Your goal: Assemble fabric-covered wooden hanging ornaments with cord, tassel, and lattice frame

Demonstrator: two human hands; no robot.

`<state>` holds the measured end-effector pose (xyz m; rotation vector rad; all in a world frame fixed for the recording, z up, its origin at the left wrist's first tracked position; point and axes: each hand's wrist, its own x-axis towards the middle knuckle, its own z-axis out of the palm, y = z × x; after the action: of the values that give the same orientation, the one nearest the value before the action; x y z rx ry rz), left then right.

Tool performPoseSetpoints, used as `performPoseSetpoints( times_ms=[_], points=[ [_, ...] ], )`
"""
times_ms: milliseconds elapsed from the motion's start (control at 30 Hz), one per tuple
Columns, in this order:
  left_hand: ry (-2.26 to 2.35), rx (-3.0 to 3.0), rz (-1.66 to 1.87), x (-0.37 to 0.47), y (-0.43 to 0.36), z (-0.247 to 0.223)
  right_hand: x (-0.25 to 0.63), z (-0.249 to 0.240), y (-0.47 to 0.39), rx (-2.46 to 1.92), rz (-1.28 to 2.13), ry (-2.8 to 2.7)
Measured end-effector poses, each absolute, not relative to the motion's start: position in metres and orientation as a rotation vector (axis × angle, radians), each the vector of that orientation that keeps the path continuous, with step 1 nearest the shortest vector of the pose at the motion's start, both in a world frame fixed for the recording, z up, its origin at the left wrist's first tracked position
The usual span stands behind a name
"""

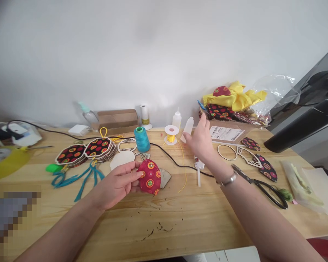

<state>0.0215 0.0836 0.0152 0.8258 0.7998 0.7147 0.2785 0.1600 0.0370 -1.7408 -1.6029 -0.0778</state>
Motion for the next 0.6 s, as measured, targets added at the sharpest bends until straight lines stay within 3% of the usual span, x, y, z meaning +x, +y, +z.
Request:
performPoseSetpoints(
  times_ms=[100, 233, 433, 600],
  points=[
    [0.818, 0.834, 0.726, 0.022, 0.082, 0.015, 0.260, 0.052, 0.121, -1.556, -0.054, -1.727],
    [0.832, 0.844, 0.762, 0.023, 0.082, 0.016, 0.235, 0.044, 0.092, -1.518, 0.701, -1.789],
    [0.806, 0.818, 0.868, 0.025, 0.084, 0.015, 0.222, 0.017, 0.082, -1.290, 1.519, -1.512],
    [0.795, 0.827, 0.896, 0.024, 0.086, 0.013, 0.221, 0.011, 0.077, -1.351, 1.611, -1.415]
  ],
)
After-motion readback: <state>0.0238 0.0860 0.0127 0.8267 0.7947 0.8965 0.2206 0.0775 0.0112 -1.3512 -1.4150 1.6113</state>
